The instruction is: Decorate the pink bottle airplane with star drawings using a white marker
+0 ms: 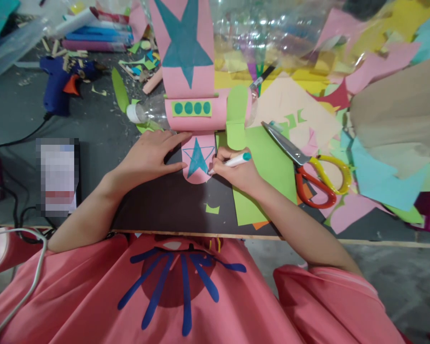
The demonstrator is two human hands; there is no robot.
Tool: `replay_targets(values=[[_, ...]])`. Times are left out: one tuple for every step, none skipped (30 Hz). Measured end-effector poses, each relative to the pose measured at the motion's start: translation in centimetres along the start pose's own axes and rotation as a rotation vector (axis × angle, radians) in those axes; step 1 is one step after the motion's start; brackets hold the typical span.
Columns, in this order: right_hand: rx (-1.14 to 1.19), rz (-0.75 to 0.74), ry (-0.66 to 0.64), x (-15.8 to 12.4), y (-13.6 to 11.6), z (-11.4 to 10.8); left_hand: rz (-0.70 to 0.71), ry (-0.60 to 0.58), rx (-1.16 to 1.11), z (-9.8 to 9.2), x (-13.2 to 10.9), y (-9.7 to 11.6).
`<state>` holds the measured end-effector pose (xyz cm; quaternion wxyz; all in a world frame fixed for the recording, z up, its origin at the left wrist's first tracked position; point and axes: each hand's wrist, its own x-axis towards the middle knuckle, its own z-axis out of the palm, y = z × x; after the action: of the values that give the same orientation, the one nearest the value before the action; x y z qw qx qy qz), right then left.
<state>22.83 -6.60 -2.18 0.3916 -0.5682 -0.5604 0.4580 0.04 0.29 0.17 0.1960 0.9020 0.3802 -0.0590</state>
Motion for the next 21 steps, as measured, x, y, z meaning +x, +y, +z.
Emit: replay_targets(values=[[0.011, 0.014, -0.003, 0.0, -0.08, -0.01, 0.002, 0.005, -0.005, 0.03, -0.01, -0.02], [0.022, 0.025, 0.002, 0.01, -0.18, 0.0, 0.002, 0.008, -0.011, 0.05, -0.01, -0.04], [0.028, 0.027, 0.013, 0.01, -0.29, 0.03, 0.001, 0.008, -0.016, 0.07, 0.0, -0.03], [0.031, 0.019, 0.027, 0.02, -0.39, 0.08, -0.001, 0.006, -0.019, 0.09, 0.02, -0.02], [0.031, 0.004, 0.042, 0.02, -0.46, 0.14, 0.0, 0.005, -0.02, 0.1, 0.03, 0.0], [0.029, -0.009, 0.057, 0.02, -0.5, 0.2, 0.0, 0.006, -0.019, 0.1, 0.04, 0.03], [0.026, -0.023, 0.068, 0.01, -0.5, 0.26, 0.002, 0.008, -0.016, 0.1, 0.04, 0.05], [0.024, -0.032, 0.074, 0.0, -0.46, 0.31, 0.002, 0.009, -0.014, 0.09, 0.02, 0.06], [0.021, -0.03, 0.072, -0.02, -0.38, 0.35, 0.003, 0.008, -0.011, 0.07, 0.0, 0.07], [0.02, -0.018, 0.065, -0.03, -0.3, 0.37, 0.004, 0.007, -0.01, 0.05, -0.03, 0.06], [0.018, -0.001, 0.056, -0.05, -0.22, 0.38, 0.005, 0.007, -0.01, 0.03, -0.05, 0.06], [0.016, 0.015, 0.05, -0.06, -0.16, 0.37, 0.007, 0.009, -0.011, 0.01, -0.07, 0.04], [0.015, 0.029, 0.051, -0.07, -0.13, 0.36, 0.01, 0.011, -0.013, 0.0, -0.08, 0.03], [0.017, 0.039, 0.056, -0.07, -0.14, 0.34, 0.012, 0.013, -0.015, -0.01, -0.07, 0.03], [0.019, 0.042, 0.064, -0.07, -0.18, 0.33, 0.014, 0.016, -0.017, -0.02, -0.06, 0.02], [0.019, 0.04, 0.077, -0.06, -0.23, 0.32, 0.014, 0.016, -0.019, -0.03, -0.04, 0.03], [0.015, 0.038, 0.088, -0.04, -0.29, 0.32, 0.014, 0.013, -0.021, -0.04, -0.01, 0.03], [0.009, 0.036, 0.092, -0.03, -0.34, 0.33, 0.013, 0.011, -0.019, -0.04, 0.01, 0.04], [0.004, 0.033, 0.092, -0.02, -0.36, 0.33, 0.012, 0.008, -0.017, -0.04, 0.03, 0.06], [0.004, 0.027, 0.087, -0.02, -0.35, 0.33, 0.012, 0.005, -0.013, -0.04, 0.04, 0.06], [0.01, 0.02, 0.077, -0.02, -0.31, 0.33, 0.01, 0.002, -0.01, -0.04, 0.04, 0.07]])
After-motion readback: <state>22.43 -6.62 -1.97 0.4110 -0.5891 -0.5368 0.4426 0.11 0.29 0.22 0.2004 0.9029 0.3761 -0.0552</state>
